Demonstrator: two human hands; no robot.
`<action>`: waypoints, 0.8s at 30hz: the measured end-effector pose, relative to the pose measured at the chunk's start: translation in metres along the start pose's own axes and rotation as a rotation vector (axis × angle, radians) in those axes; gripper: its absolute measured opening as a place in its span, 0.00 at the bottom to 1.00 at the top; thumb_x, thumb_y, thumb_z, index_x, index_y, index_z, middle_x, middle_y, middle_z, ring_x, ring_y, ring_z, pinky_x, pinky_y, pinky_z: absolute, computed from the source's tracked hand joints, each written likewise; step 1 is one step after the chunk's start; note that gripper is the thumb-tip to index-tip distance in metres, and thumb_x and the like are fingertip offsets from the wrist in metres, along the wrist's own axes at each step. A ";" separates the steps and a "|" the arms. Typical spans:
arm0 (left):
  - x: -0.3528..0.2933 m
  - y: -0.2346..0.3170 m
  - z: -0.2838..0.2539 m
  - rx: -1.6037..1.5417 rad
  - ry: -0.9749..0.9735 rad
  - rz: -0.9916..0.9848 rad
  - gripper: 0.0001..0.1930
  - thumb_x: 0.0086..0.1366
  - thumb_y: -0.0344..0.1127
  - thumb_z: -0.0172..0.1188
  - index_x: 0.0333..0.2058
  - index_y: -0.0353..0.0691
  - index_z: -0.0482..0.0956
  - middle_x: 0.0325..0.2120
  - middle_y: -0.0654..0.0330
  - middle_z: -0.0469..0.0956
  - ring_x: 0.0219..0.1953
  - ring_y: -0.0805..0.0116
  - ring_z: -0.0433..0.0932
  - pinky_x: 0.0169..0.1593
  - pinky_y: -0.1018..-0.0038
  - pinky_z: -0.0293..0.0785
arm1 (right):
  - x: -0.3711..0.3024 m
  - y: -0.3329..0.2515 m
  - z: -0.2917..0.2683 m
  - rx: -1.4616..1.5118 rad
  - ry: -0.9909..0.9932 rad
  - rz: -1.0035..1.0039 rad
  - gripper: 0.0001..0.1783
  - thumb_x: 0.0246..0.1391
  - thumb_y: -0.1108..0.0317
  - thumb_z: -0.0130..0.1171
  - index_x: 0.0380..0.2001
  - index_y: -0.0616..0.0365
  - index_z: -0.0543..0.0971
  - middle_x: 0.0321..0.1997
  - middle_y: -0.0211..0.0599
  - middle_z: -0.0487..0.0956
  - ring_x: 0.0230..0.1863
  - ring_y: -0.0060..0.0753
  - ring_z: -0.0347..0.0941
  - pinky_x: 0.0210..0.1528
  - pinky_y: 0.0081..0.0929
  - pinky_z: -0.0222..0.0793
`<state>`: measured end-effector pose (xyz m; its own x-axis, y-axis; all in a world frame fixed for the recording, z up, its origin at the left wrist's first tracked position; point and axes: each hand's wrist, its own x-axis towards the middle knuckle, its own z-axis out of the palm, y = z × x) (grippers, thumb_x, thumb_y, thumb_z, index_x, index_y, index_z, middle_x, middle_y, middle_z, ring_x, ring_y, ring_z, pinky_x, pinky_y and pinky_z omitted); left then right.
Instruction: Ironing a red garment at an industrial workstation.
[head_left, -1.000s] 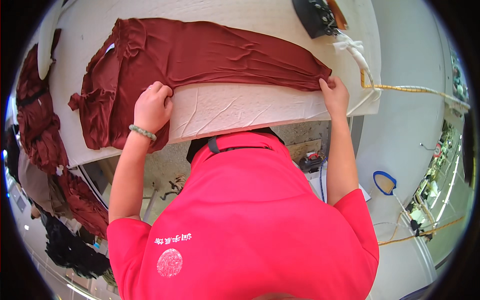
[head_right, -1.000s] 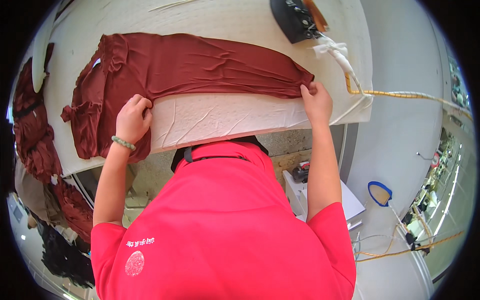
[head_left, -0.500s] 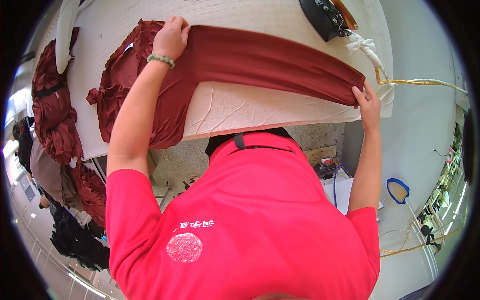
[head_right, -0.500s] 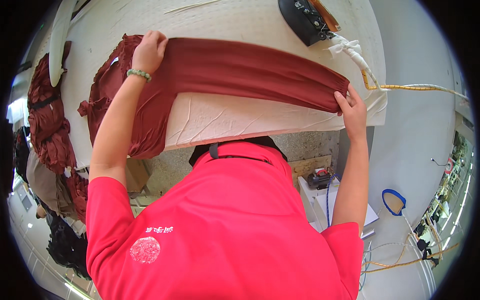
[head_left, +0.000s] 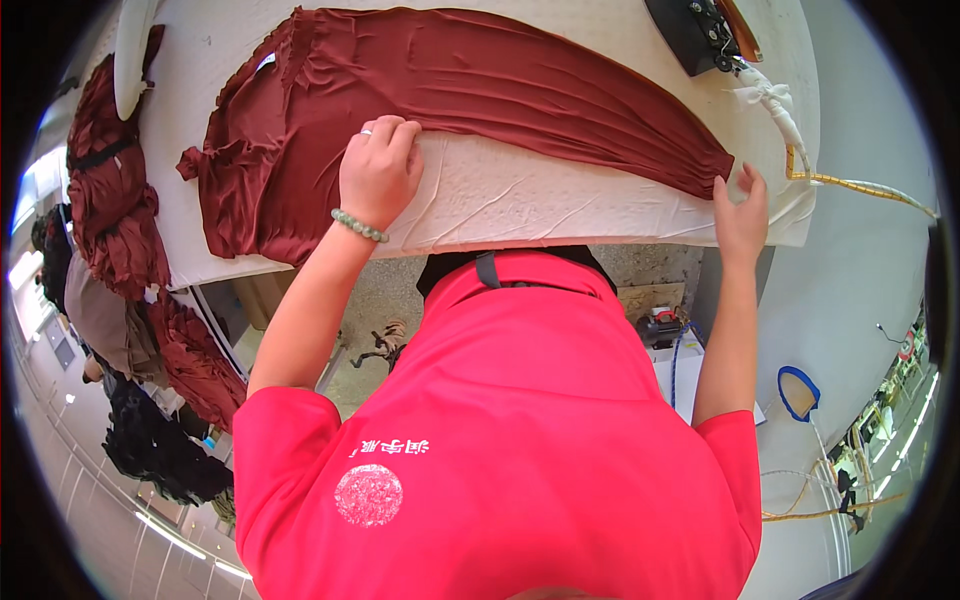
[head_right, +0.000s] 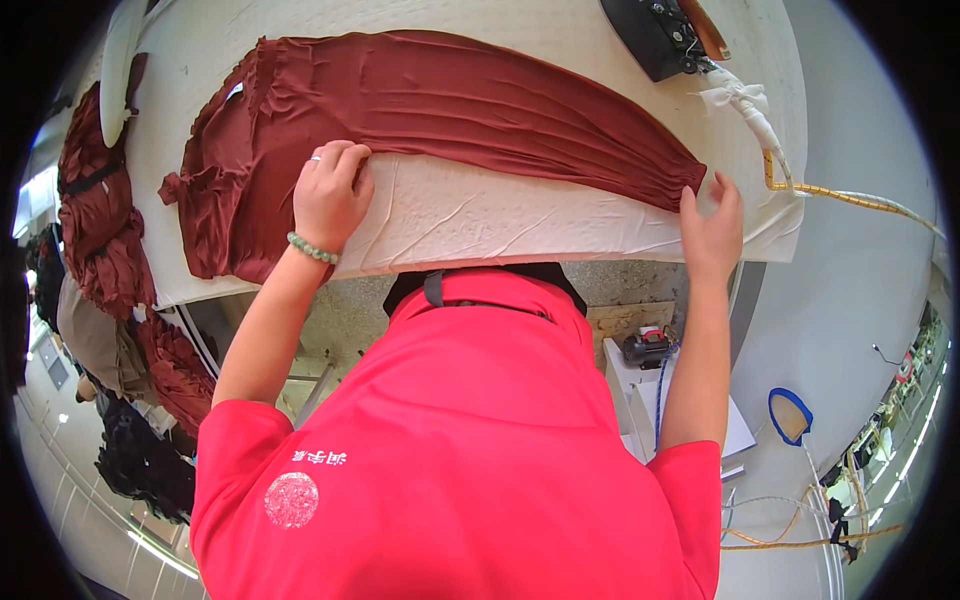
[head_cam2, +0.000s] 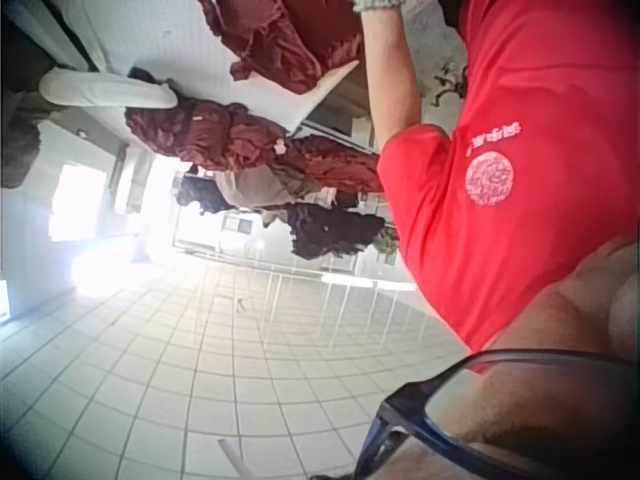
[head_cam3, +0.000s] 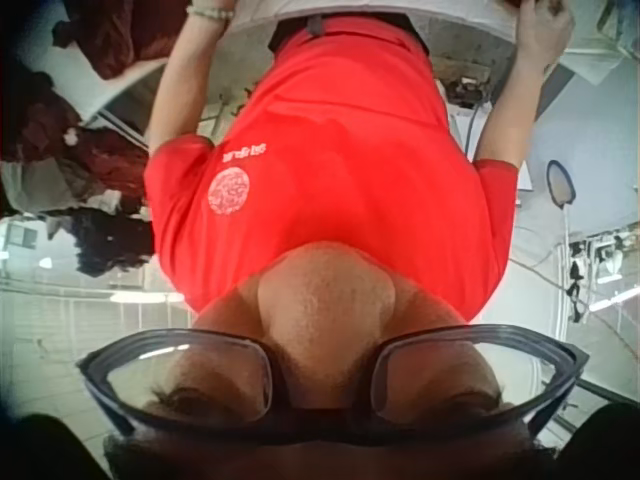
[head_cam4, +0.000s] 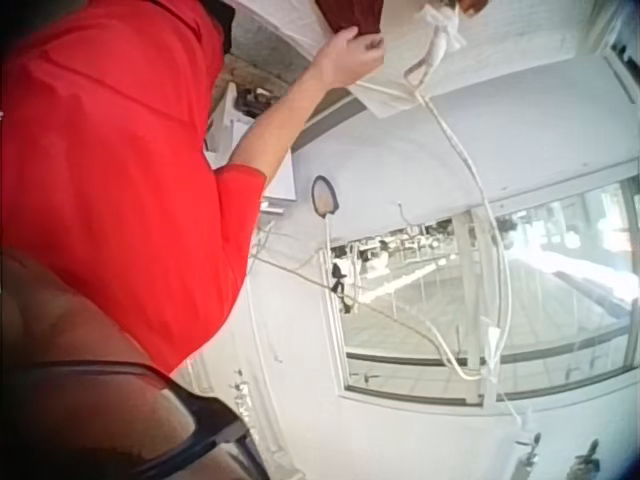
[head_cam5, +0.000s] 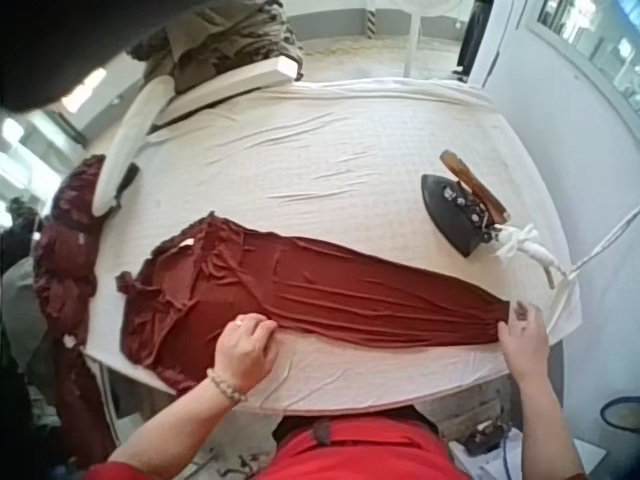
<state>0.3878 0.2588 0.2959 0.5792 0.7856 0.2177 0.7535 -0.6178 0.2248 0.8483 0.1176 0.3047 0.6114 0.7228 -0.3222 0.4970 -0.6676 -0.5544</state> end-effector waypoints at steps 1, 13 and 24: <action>-0.006 -0.001 0.004 0.002 0.001 -0.010 0.11 0.57 0.29 0.62 0.39 0.42 0.79 0.36 0.58 0.78 0.40 0.58 0.80 0.44 0.65 0.78 | -0.010 -0.007 0.005 -0.210 0.122 -0.337 0.23 0.59 0.65 0.65 0.57 0.58 0.77 0.47 0.38 0.84 0.45 0.33 0.80 0.46 0.29 0.75; 0.006 -0.026 -0.015 0.011 -0.376 0.143 0.06 0.58 0.29 0.61 0.35 0.43 0.81 0.34 0.60 0.79 0.37 0.60 0.80 0.41 0.65 0.78 | -0.024 -0.073 0.039 -0.898 -0.491 -0.549 0.21 0.50 0.71 0.62 0.50 0.52 0.79 0.50 0.38 0.78 0.51 0.45 0.76 0.51 0.40 0.75; 0.066 -0.028 0.036 0.170 0.120 0.051 0.20 0.59 0.30 0.61 0.51 0.45 0.81 0.50 0.57 0.79 0.54 0.56 0.77 0.53 0.63 0.75 | 0.009 -0.142 0.141 -0.591 0.237 -0.924 0.27 0.57 0.61 0.58 0.61 0.48 0.75 0.65 0.43 0.72 0.68 0.50 0.65 0.68 0.54 0.61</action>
<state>0.4160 0.3294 0.2696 0.5844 0.7375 0.3385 0.7716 -0.6341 0.0496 0.6964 0.2442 0.2718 -0.0726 0.9743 0.2132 0.9961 0.0816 -0.0334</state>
